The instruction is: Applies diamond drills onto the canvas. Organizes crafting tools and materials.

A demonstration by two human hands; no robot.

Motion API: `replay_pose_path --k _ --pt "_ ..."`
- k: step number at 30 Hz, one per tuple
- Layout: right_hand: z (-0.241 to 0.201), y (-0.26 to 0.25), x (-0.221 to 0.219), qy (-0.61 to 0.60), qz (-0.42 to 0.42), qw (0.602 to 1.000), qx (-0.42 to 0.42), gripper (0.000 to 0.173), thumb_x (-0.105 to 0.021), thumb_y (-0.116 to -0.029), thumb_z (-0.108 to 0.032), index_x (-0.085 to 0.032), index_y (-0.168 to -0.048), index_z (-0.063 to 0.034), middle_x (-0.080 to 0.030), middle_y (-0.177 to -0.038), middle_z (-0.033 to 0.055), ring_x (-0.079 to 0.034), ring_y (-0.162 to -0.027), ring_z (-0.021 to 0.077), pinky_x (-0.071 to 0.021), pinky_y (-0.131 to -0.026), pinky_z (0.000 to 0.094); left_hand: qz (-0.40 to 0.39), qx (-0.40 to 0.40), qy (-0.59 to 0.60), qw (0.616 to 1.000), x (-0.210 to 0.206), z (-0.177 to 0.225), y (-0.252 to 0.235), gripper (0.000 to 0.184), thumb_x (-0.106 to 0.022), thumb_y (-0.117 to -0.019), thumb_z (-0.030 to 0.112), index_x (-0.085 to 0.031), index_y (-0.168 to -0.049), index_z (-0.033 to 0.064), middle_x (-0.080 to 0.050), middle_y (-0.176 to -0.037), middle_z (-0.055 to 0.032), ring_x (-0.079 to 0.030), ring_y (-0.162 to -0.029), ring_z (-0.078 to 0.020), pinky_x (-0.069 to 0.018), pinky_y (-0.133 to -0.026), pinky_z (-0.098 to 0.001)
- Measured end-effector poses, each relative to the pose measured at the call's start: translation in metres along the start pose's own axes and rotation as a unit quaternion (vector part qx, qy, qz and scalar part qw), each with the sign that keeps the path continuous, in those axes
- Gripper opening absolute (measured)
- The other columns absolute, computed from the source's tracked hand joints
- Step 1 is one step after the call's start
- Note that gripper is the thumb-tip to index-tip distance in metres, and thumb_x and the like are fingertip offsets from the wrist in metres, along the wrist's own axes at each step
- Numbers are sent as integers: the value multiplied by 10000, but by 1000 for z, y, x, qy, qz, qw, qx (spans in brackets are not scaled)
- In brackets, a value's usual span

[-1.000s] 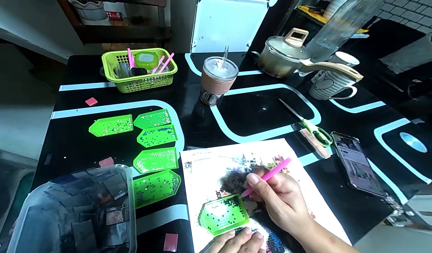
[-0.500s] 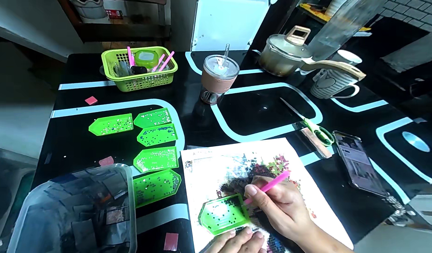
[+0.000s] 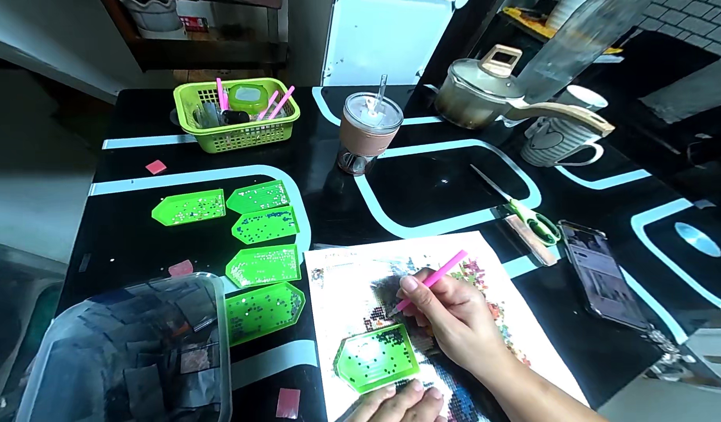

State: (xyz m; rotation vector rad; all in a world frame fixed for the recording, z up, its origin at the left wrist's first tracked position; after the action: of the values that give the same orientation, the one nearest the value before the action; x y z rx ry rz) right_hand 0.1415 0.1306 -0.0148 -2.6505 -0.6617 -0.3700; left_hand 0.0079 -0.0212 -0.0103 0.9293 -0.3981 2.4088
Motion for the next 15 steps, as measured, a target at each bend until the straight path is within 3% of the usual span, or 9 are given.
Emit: replay_pose_path --k 6,10,15 --pt "-1 0 -2 19 -4 1000 14 253 -541 -1071 -245 -669 -888 -125 -666 -733 -73 -614 -635 -27 -510 -580 125 0 0 2 1000 -1 0 0 495 -602 -1009 244 -552 -1434 -5 -512 -1540 -139 -459 -1451 -301 -330 -1198 -465" --pt "-3 2 -1 95 -22 993 70 303 -523 -1082 -268 -673 -890 -88 -654 -743 -50 -621 -676 -27 -526 -623 132 3 -1 -3 1000 -1 0 0 517 -606 -1010 265 -539 -1450 2 -510 -1544 -133 -453 -1456 -300 -325 -1202 -462" --pt "-10 7 4 145 -45 984 89 338 -513 -1088 -292 -716 -927 -76 -687 -795 -12 -635 -737 18 -535 -704 204 7 -2 1 1000 -1 0 0 500 -600 -1012 255 -550 -1438 -3 -519 -1536 -134 -458 -1452 -300 -326 -1204 -455"
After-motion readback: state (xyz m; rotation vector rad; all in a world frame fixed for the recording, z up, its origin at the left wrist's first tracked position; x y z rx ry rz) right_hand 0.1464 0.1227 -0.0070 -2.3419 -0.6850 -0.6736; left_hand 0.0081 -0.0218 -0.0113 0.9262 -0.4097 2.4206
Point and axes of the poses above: each hand's wrist, its own y-axis away from the middle knuckle, its own x-axis out of the back of the hand, z = x × y, the point moved 2 cm from there along -y, towards the middle knuckle
